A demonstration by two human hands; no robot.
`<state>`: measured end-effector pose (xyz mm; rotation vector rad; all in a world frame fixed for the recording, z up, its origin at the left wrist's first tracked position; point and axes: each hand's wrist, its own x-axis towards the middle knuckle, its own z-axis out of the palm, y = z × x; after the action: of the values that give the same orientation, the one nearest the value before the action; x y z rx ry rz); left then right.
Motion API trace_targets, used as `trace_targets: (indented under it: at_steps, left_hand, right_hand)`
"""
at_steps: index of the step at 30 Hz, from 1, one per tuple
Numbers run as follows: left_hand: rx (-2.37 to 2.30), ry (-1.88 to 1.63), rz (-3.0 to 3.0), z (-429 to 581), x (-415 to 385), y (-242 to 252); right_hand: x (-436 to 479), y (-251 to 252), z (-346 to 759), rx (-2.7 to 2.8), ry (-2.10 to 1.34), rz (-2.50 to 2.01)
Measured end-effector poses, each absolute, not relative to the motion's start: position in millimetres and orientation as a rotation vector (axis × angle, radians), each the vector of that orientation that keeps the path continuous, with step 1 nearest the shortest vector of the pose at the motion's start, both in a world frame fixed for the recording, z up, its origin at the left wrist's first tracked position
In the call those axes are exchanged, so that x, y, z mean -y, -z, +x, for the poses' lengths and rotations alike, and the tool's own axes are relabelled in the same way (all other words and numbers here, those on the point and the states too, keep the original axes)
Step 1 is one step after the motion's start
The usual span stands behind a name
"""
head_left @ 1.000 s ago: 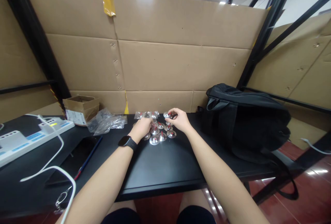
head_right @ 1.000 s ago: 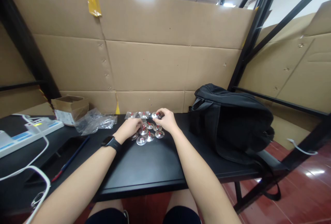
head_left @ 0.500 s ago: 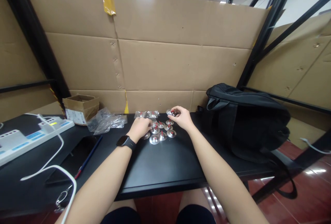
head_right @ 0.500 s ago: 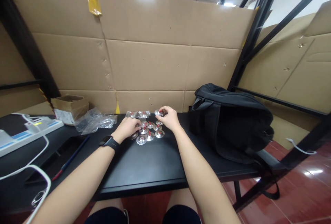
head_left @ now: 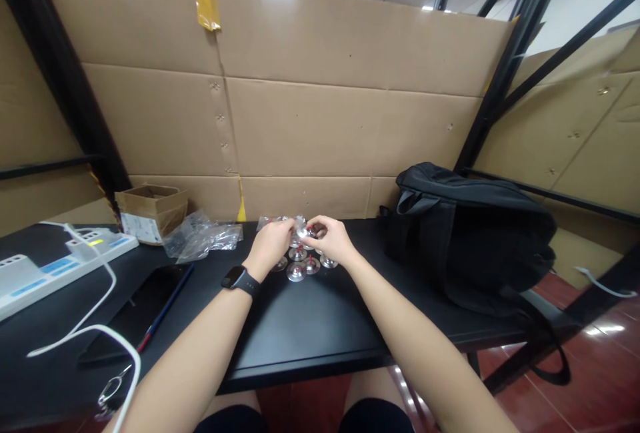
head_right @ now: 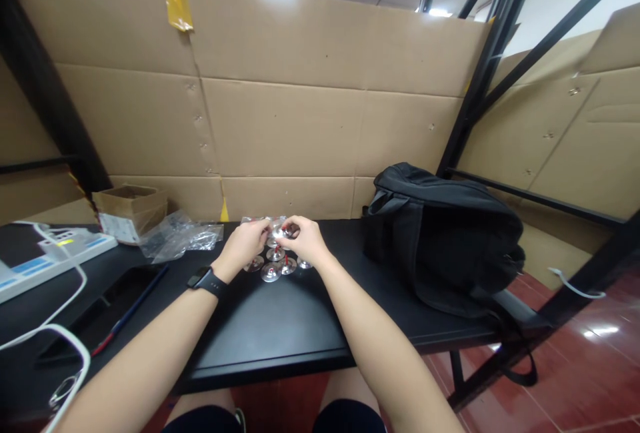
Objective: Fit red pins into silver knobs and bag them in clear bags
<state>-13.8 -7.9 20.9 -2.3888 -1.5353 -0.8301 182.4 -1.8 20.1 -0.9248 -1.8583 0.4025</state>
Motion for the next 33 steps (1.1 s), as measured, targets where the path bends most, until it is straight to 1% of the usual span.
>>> trace_targets:
  at_steps: [4, 12, 18, 25, 29, 33]
  left_hand:
    - [1.454, 0.85, -2.441, -14.0, 4.2, -20.0]
    - [1.394, 1.031, -2.451, -8.3, 7.7, -20.8]
    - [1.286, 1.185, -2.43, -1.3, 8.3, -19.9]
    - [1.36, 1.231, -2.417, 1.4, 12.2, -23.4]
    - [1.382, 1.209, -2.447, 0.7, 9.8, -21.0]
    - [1.437, 1.208, -2.46, 2.6, 7.7, -18.3]
  right_hand:
    - [2.9, -18.2, 181.2, 1.849, -0.345, -0.993]
    - [7.4, -21.6, 175.6, 1.947, -0.205, -0.954]
    - [3.2, -15.6, 173.3, 1.829, -0.147, -1.054]
    - [12.9, -24.1, 171.1, 1.711, -0.331, -0.878]
    - [13.6, -28.8, 171.6, 1.631, -0.513, -0.761]
    - [3.7, -23.3, 176.0, 1.562, -0.686, -0.76]
